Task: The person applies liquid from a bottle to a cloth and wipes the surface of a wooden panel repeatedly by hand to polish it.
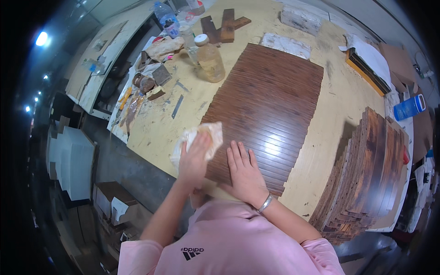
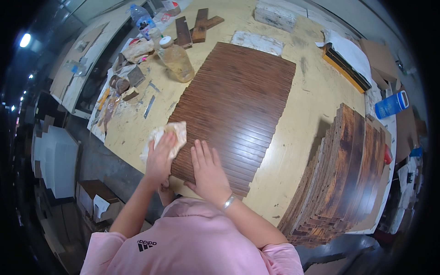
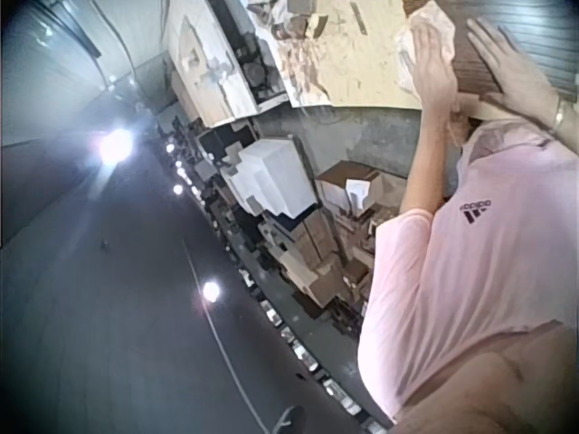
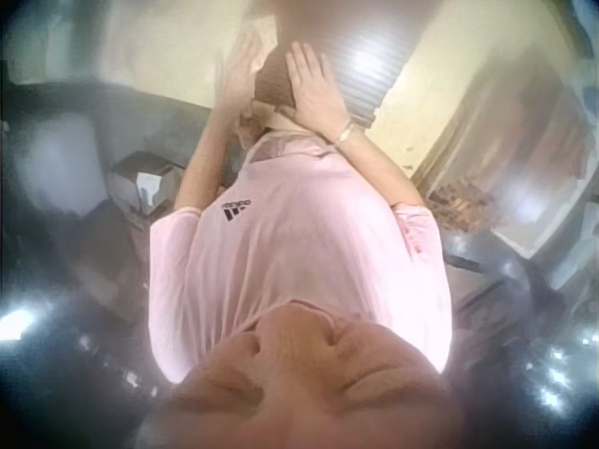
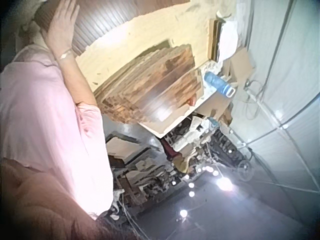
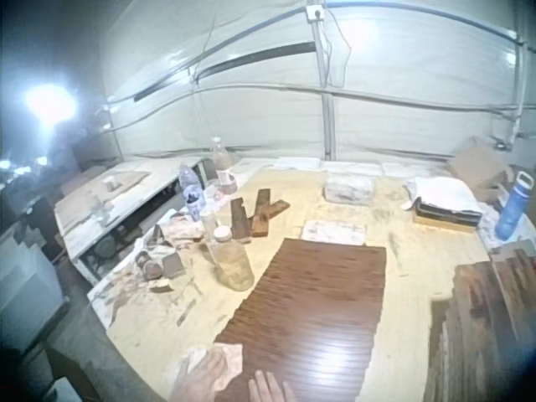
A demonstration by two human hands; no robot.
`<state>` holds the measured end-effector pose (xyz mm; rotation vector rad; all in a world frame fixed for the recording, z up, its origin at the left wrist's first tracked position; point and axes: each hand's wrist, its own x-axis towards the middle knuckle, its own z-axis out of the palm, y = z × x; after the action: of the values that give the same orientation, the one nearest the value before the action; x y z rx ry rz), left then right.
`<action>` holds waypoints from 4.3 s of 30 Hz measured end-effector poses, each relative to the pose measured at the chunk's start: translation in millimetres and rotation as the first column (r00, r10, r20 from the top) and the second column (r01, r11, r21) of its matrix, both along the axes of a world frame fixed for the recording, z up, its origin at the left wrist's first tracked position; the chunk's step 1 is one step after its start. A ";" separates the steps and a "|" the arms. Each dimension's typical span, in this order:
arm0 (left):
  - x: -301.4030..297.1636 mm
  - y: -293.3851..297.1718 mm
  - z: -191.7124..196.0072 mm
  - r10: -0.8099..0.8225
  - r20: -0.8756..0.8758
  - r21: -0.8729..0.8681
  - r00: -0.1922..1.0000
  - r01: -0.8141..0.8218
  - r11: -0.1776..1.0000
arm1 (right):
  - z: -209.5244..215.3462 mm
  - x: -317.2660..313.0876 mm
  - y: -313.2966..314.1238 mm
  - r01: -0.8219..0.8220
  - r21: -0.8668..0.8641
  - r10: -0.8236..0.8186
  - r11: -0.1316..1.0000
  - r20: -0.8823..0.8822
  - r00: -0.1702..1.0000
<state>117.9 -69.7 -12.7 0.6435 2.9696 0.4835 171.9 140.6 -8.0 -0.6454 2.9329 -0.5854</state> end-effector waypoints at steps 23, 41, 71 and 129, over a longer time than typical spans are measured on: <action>-30.3 0.3 -3.1 0.078 -0.028 -0.073 0.997 -0.080 0.994 | 2.4 3.9 -0.4 0.003 0.057 -0.002 0.998 -0.009 1.000; 10.0 -67.8 -22.7 0.116 0.743 0.668 0.659 -0.741 -0.070 | 11.3 49.3 58.8 0.236 0.013 -0.236 0.972 0.116 0.965; 43.9 -56.9 -40.0 0.153 -0.155 0.026 0.976 -0.151 0.988 | -7.6 57.7 63.9 0.317 -0.053 -0.316 0.947 0.019 0.948; 49.8 24.0 0.1 -0.037 0.203 -0.020 0.979 0.042 0.999 | -19.2 58.8 66.9 0.322 -0.142 -0.329 0.936 -0.028 0.944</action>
<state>167.7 -45.6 -12.6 0.6095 2.7624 0.4782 230.7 207.6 -27.2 -0.1804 3.0918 -0.8149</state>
